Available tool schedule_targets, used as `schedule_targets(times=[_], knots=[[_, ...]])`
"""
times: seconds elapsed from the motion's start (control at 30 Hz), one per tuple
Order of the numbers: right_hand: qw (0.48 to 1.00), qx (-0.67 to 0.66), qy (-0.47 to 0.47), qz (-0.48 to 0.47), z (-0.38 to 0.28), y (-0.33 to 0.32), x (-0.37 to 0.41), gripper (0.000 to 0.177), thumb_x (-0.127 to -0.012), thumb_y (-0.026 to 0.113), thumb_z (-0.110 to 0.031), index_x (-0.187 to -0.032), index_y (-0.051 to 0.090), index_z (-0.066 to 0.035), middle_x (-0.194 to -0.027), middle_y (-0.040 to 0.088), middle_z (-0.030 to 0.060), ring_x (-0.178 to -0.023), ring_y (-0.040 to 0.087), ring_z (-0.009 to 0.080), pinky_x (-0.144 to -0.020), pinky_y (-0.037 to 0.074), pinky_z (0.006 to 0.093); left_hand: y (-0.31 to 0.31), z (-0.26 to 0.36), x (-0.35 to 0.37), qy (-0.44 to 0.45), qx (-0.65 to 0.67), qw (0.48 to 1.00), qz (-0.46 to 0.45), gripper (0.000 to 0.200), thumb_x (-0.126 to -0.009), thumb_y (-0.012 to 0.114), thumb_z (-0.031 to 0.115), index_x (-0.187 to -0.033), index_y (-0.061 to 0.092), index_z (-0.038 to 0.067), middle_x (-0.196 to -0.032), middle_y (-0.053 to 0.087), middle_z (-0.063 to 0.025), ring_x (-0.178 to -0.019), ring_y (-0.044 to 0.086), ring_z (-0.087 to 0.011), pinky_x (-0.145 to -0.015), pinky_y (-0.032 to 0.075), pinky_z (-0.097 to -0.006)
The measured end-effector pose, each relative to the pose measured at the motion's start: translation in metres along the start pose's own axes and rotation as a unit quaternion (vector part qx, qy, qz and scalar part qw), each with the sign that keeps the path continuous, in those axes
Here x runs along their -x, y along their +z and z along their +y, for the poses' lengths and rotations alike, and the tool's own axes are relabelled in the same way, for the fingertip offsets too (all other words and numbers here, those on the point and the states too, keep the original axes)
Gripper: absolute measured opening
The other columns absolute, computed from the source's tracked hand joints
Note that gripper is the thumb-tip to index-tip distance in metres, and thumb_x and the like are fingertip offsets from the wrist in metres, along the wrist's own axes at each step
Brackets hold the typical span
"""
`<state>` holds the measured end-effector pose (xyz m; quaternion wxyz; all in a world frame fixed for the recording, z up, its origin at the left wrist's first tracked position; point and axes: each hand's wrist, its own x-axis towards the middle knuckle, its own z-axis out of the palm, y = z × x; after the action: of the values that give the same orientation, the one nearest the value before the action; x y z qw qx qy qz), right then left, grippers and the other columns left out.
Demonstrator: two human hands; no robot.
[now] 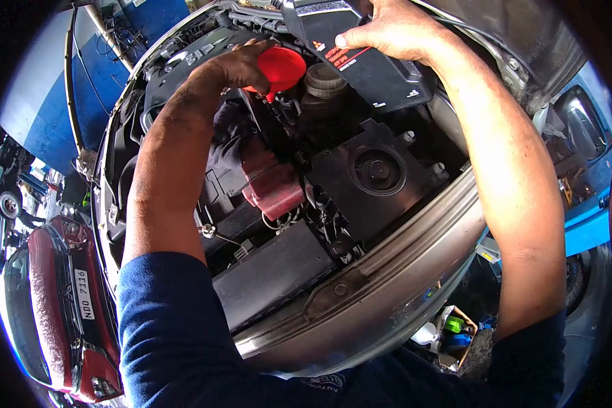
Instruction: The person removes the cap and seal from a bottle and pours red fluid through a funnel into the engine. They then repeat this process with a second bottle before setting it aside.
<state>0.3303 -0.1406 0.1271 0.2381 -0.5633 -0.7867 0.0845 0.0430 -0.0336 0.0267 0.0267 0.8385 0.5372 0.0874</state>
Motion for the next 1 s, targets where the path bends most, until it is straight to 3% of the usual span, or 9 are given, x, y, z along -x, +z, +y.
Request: schedule_targets(times=[0.33,0.5,0.57,0.63,0.7,0.77,0.9,0.97,1.0], knots=[[1.0,-0.016,-0.009,-0.006,0.004,-0.002,-0.001,0.078,-0.074,0.086,-0.036,-0.129,0.057,0.011,-0.126,0.066,0.0261,-0.118,0.063,0.0329,-0.104,0.049,0.0373,-0.014,0.01,-0.007,0.032,-0.035,0.998,-0.044,0.115,-0.046,0.09,0.019,-0.151,0.042,0.013,-0.138,0.056,-0.0192,-0.129,0.055,-0.0367,-0.104,0.051,-0.046],[1.0,-0.012,-0.015,0.009,0.003,-0.002,-0.002,0.079,-0.073,0.086,-0.035,-0.13,0.056,0.011,-0.127,0.065,0.0268,-0.12,0.063,0.0334,-0.105,0.048,0.0372,-0.015,0.04,-0.011,-0.067,-0.17,0.977,-0.112,0.13,-0.051,0.089,0.033,-0.161,0.024,0.012,-0.157,0.041,-0.0186,-0.142,0.045,-0.0377,-0.111,0.045,-0.0492],[1.0,-0.015,-0.014,0.013,0.004,-0.004,-0.001,0.079,-0.073,0.086,-0.035,-0.13,0.056,0.011,-0.128,0.065,0.027,-0.12,0.062,0.0335,-0.105,0.048,0.0372,-0.007,0.04,-0.005,-0.079,-0.152,0.98,-0.102,0.132,-0.051,0.09,0.037,-0.161,0.021,0.014,-0.159,0.037,-0.0189,-0.144,0.041,-0.0404,-0.113,0.043,-0.05],[1.0,-0.023,-0.015,-0.006,0.002,-0.006,0.0,0.08,-0.073,0.086,-0.035,-0.13,0.056,0.011,-0.128,0.065,0.0271,-0.121,0.062,0.0337,-0.106,0.048,0.0372,0.005,0.043,0.0,-0.105,-0.155,0.982,-0.012,0.131,-0.051,0.09,0.04,-0.161,0.024,0.014,-0.16,0.036,-0.0189,-0.146,0.036,-0.0435,-0.114,0.043,-0.0506],[1.0,-0.023,-0.019,0.005,0.002,-0.004,0.0,0.08,-0.073,0.087,-0.035,-0.13,0.056,0.011,-0.129,0.065,0.0271,-0.121,0.062,0.0338,-0.106,0.048,0.0372,0.0,0.043,0.0,-0.118,-0.134,0.984,-0.021,0.128,-0.051,0.091,0.041,-0.159,0.029,0.014,-0.157,0.04,-0.0184,-0.145,0.035,-0.0454,-0.115,0.043,-0.0513],[1.0,-0.019,-0.019,0.016,0.004,-0.001,-0.001,0.079,-0.073,0.087,-0.035,-0.13,0.056,0.011,-0.129,0.064,0.0271,-0.121,0.062,0.0339,-0.106,0.048,0.0372,-0.009,0.032,-0.003,-0.036,-0.114,0.992,-0.05,0.13,-0.046,0.096,0.035,-0.157,0.032,0.012,-0.159,0.038,-0.0183,-0.146,0.038,-0.0381,-0.117,0.04,-0.0491],[0.999,-0.03,-0.04,0.011,0.011,-0.001,-0.002,0.079,-0.073,0.087,-0.033,-0.13,0.056,0.011,-0.129,0.065,0.027,-0.121,0.062,0.034,-0.105,0.048,0.037,-0.024,0.015,-0.006,-0.005,-0.162,0.986,-0.029,0.119,-0.048,0.092,0.03,-0.153,0.04,0.012,-0.145,0.05,-0.0196,-0.137,0.047,-0.0398,-0.111,0.047,-0.0494],[0.999,-0.029,-0.035,0.001,0.008,0.0,-0.002,0.077,-0.073,0.087,-0.032,-0.129,0.057,0.011,-0.127,0.066,0.0259,-0.119,0.063,0.0334,-0.104,0.049,0.0367,-0.039,0.012,0.001,-0.022,-0.009,0.997,-0.078,0.117,-0.046,0.092,0.026,-0.152,0.043,0.01,-0.139,0.054,-0.0205,-0.132,0.052,-0.0371,-0.108,0.048,-0.0459],[0.997,-0.045,-0.052,-0.021,0.007,-0.003,-0.004,0.075,-0.073,0.087,-0.032,-0.128,0.058,0.01,-0.124,0.067,0.0248,-0.117,0.064,0.0325,-0.103,0.05,0.0368,-0.029,0.001,0.0,-0.005,0.024,0.999,-0.031,0.113,-0.048,0.09,0.026,-0.15,0.044,0.007,-0.138,0.056,-0.0208,-0.129,0.056,-0.0355,-0.107,0.049,-0.0425]])
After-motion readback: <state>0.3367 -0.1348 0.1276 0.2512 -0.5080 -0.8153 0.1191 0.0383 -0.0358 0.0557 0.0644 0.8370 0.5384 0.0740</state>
